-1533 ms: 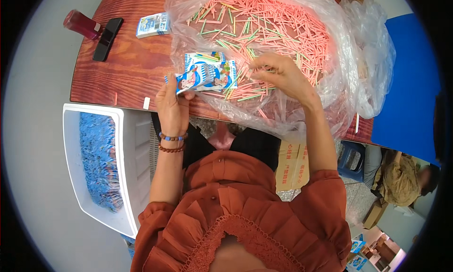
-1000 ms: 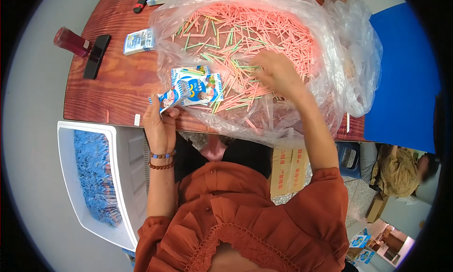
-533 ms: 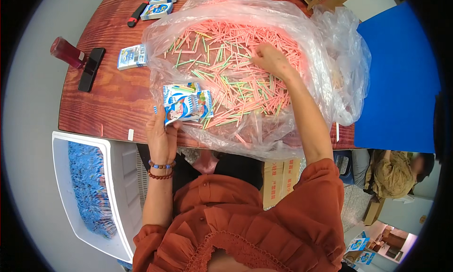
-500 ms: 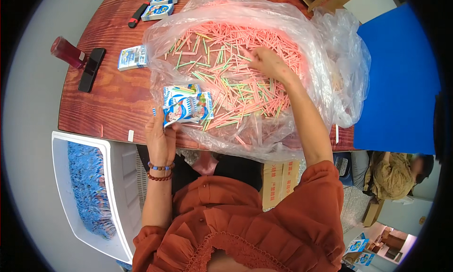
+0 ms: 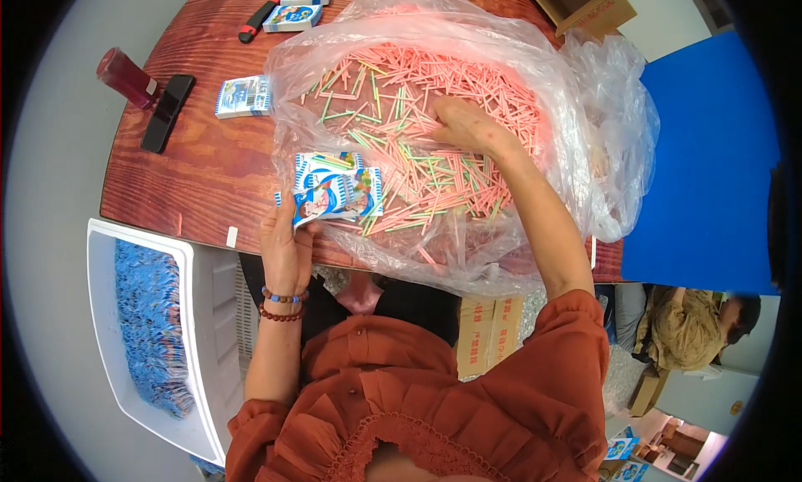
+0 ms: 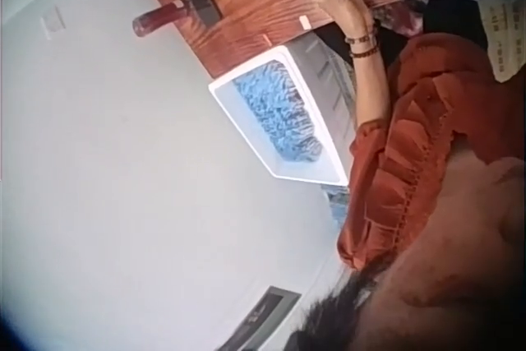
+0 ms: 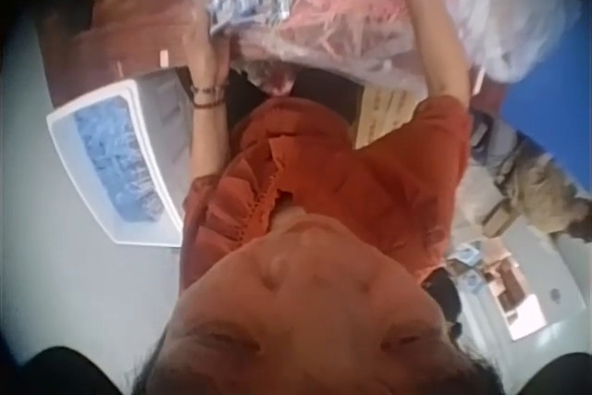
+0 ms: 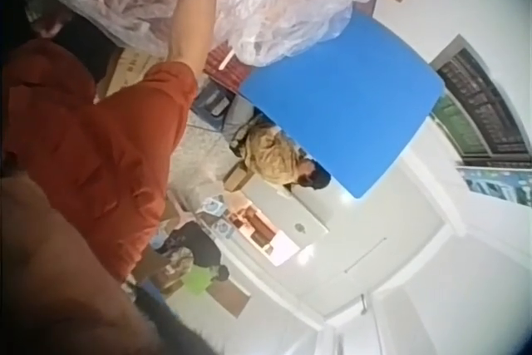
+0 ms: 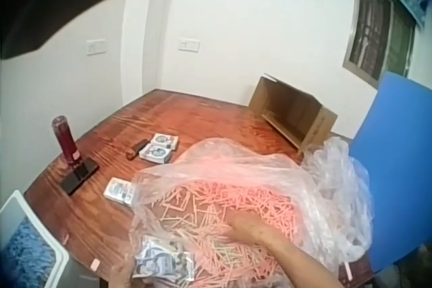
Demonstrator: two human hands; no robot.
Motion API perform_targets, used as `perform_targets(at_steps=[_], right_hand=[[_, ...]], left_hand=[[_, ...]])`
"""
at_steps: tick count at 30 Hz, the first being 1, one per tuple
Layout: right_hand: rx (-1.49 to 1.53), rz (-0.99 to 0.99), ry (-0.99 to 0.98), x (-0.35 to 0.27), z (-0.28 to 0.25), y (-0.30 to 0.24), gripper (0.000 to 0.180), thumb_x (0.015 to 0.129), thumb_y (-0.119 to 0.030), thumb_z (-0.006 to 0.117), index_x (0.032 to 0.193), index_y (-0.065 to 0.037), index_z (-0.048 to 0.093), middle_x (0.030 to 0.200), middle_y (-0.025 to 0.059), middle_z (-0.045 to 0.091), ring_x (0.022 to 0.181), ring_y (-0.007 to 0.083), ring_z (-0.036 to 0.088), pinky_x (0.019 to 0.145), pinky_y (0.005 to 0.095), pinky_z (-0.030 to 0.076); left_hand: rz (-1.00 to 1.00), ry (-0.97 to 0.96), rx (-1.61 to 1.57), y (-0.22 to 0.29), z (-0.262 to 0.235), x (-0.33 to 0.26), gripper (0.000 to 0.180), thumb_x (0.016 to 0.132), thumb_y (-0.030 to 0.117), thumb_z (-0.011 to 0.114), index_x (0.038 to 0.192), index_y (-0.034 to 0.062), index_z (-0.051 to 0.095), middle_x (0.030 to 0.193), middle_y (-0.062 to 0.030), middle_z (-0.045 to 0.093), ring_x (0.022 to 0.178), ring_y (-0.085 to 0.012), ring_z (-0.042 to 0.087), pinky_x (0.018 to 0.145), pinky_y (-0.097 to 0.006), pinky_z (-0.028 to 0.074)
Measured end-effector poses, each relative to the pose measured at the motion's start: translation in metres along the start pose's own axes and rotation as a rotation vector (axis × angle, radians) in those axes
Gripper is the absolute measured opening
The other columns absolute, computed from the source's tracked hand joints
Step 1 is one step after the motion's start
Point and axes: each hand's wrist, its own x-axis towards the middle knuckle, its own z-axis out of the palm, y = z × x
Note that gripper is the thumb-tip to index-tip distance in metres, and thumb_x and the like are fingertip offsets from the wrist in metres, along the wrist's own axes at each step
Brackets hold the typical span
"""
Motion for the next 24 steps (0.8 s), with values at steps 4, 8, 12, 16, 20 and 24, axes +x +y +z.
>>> perform_targets(at_steps=[4, 8, 12, 16, 20, 24], right_hand=[[-0.033, -0.031, 0.133, -0.006, 0.011, 0.004, 0.025, 0.088, -0.022, 0.056, 0.094, 0.003, 0.054, 0.094, 0.0222, 0.059, 0.095, 0.0382, 0.057, 0.082, 0.0469, 0.043], [-0.048, 0.073, 0.043, -0.010, -0.001, -0.005, 0.026, 0.092, -0.024, 0.053, 0.094, 0.002, 0.053, 0.095, 0.0228, 0.058, 0.098, 0.0394, 0.055, 0.083, 0.0488, 0.041], [0.011, 0.079, 0.081, -0.011, 0.005, 0.003, 0.024, 0.092, -0.022, 0.052, 0.093, 0.001, 0.052, 0.094, 0.0213, 0.058, 0.097, 0.0365, 0.055, 0.083, 0.0473, 0.040], [0.465, 0.247, 0.040, -0.009, -0.002, -0.003, 0.020, 0.095, -0.019, 0.051, 0.099, 0.000, 0.055, 0.093, 0.0127, 0.060, 0.092, 0.0222, 0.058, 0.082, 0.0391, 0.044], [1.052, 0.190, 0.285, -0.018, -0.002, 0.007, 0.017, 0.097, -0.019, 0.051, 0.101, -0.003, 0.057, 0.090, 0.0041, 0.062, 0.086, 0.0145, 0.059, 0.080, 0.0306, 0.046], [1.122, 0.254, 0.510, -0.020, 0.010, -0.037, 0.016, 0.097, -0.019, 0.051, 0.099, -0.003, 0.056, 0.093, 0.0052, 0.064, 0.088, 0.0157, 0.059, 0.085, 0.0309, 0.045]], left_hand=[[0.007, 0.006, -0.013, -0.001, -0.002, 0.000, 0.023, 0.097, 0.024, 0.055, 0.087, 0.0043, 0.062, 0.086, -0.0033, 0.065, 0.068, -0.0090, 0.051, 0.060, -0.025, 0.042], [-0.019, -0.002, -0.008, 0.000, -0.005, 0.000, 0.022, 0.097, 0.023, 0.055, 0.090, 0.0039, 0.063, 0.087, -0.0032, 0.065, 0.068, -0.0089, 0.052, 0.060, -0.025, 0.043], [-0.014, -0.038, -0.007, -0.002, -0.006, 0.001, 0.022, 0.098, 0.023, 0.054, 0.094, 0.0041, 0.064, 0.088, -0.0023, 0.066, 0.070, -0.0075, 0.056, 0.059, -0.023, 0.045], [-0.019, -0.003, -0.010, -0.001, -0.006, 0.000, 0.022, 0.098, 0.023, 0.054, 0.093, 0.0037, 0.063, 0.088, -0.0031, 0.066, 0.068, -0.0083, 0.052, 0.059, -0.024, 0.043], [-0.022, -0.010, -0.010, -0.003, -0.003, 0.000, 0.022, 0.098, 0.023, 0.054, 0.093, 0.0033, 0.063, 0.087, -0.0032, 0.065, 0.068, -0.0083, 0.052, 0.059, -0.024, 0.043], [-0.040, -0.041, -0.054, -0.005, 0.000, 0.002, 0.022, 0.098, 0.023, 0.054, 0.096, 0.0032, 0.063, 0.087, -0.0028, 0.066, 0.070, -0.0082, 0.055, 0.059, -0.023, 0.045]])
